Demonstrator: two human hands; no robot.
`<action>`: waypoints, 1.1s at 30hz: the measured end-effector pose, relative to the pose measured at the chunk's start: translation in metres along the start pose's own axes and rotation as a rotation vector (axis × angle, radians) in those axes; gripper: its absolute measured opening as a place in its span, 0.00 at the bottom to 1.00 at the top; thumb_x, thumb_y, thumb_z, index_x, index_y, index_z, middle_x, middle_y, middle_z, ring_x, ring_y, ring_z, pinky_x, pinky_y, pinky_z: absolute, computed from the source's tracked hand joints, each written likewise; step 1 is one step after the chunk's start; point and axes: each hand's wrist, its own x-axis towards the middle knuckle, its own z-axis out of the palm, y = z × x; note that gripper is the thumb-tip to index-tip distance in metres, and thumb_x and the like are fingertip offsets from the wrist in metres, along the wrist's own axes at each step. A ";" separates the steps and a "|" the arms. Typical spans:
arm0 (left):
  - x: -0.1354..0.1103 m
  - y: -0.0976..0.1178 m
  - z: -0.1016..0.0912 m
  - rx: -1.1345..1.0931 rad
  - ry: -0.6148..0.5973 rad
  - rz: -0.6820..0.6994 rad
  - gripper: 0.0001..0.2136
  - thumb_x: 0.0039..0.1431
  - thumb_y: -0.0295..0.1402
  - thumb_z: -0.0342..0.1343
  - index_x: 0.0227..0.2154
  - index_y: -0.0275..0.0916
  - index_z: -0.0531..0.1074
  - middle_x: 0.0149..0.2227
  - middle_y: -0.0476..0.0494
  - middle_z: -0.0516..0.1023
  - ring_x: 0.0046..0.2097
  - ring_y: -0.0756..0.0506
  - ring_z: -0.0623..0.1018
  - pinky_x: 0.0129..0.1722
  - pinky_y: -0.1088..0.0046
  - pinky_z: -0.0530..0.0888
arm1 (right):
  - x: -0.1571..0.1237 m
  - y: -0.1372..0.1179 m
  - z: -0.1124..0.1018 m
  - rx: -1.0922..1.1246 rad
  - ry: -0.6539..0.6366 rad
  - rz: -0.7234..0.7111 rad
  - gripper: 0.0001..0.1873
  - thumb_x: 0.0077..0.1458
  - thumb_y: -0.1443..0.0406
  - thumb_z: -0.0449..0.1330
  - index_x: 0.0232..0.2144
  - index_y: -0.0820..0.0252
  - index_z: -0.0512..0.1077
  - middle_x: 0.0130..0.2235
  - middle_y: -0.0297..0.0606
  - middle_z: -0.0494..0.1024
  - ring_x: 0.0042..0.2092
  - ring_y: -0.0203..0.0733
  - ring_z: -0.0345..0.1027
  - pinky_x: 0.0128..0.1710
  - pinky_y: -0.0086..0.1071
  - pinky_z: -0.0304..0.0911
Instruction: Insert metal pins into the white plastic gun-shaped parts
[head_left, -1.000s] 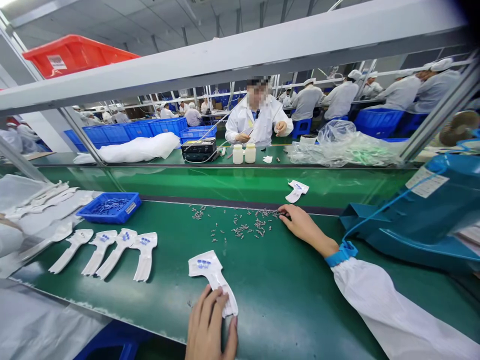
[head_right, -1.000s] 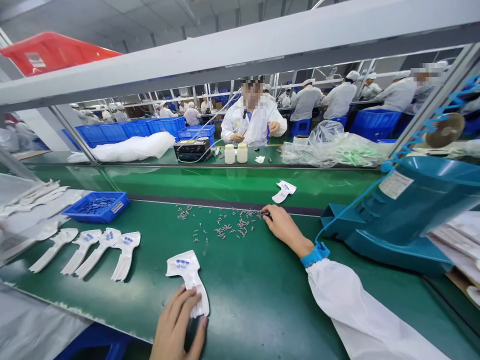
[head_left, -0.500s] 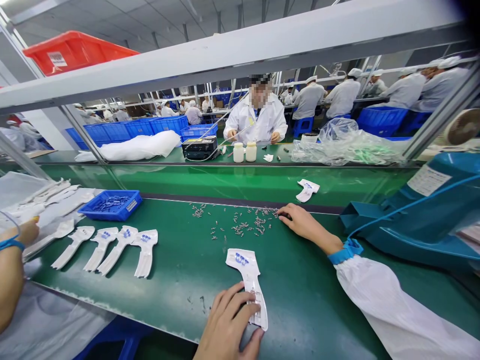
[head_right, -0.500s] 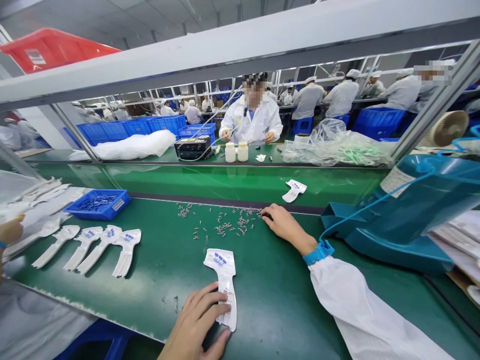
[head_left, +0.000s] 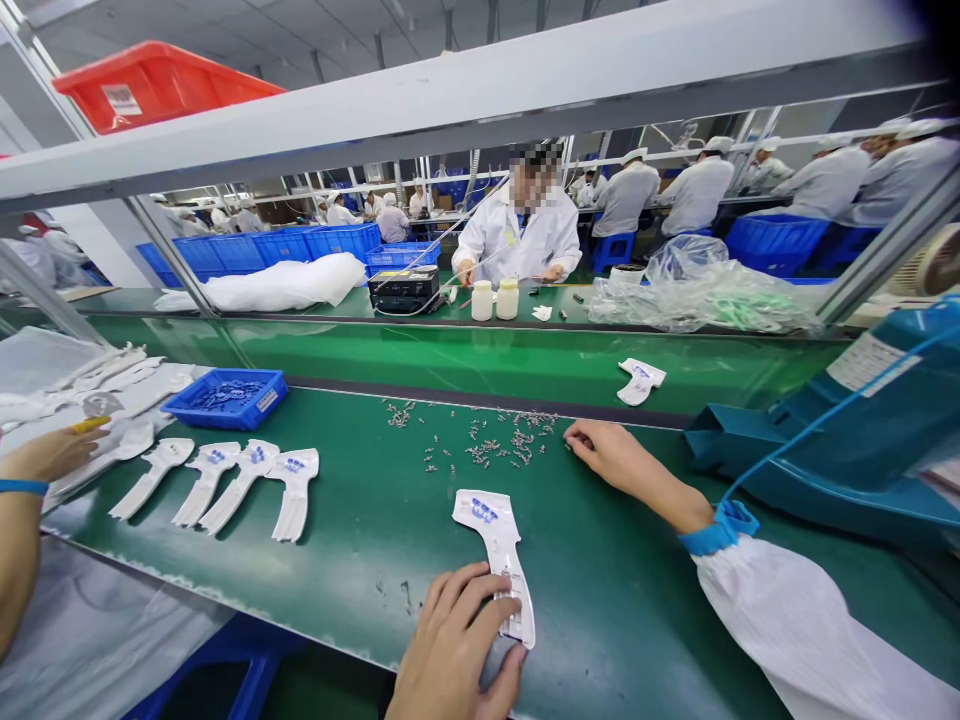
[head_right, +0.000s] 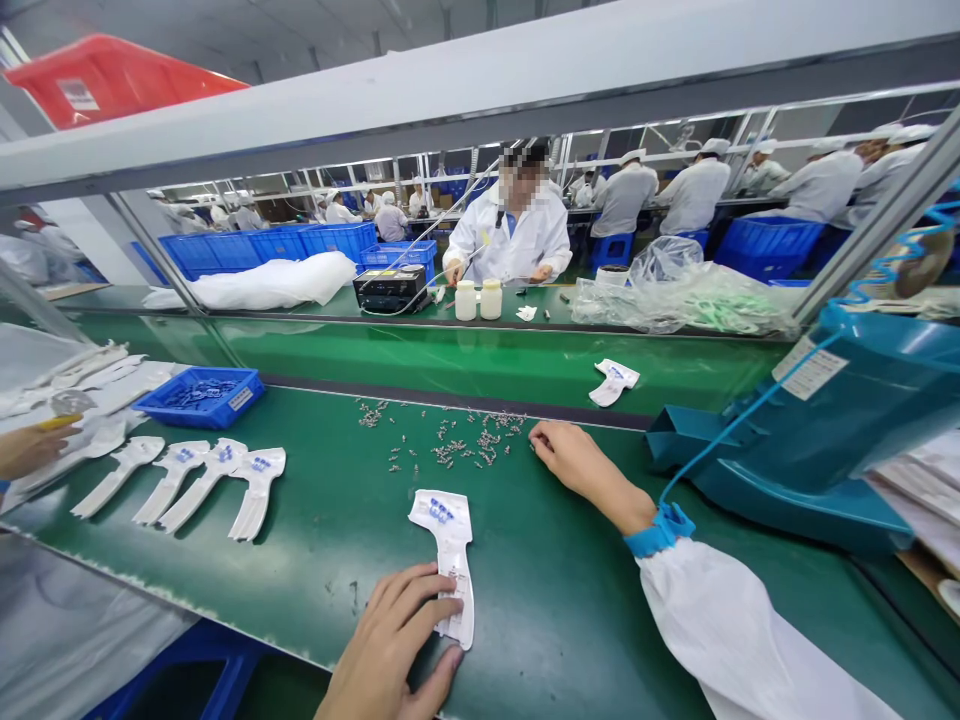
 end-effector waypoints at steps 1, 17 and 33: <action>0.000 0.002 -0.002 -0.011 -0.005 -0.014 0.14 0.58 0.26 0.55 0.48 0.43 0.70 0.53 0.40 0.76 0.57 0.38 0.73 0.54 0.56 0.75 | -0.006 -0.001 0.000 -0.012 -0.005 0.007 0.12 0.61 0.63 0.51 0.37 0.57 0.75 0.38 0.42 0.80 0.39 0.48 0.74 0.38 0.35 0.64; 0.001 0.009 -0.007 -0.022 -0.026 -0.042 0.14 0.62 0.27 0.52 0.50 0.44 0.69 0.54 0.43 0.75 0.57 0.40 0.73 0.55 0.57 0.74 | -0.047 -0.027 -0.011 0.139 -0.152 -0.018 0.15 0.59 0.55 0.58 0.45 0.54 0.74 0.41 0.41 0.78 0.40 0.46 0.73 0.40 0.37 0.67; -0.002 0.009 -0.006 -0.009 -0.016 -0.037 0.15 0.62 0.28 0.52 0.51 0.44 0.69 0.55 0.42 0.75 0.58 0.39 0.72 0.55 0.56 0.73 | -0.046 -0.049 0.003 -0.012 -0.121 -0.101 0.14 0.64 0.63 0.49 0.38 0.56 0.75 0.42 0.45 0.78 0.42 0.49 0.73 0.41 0.39 0.66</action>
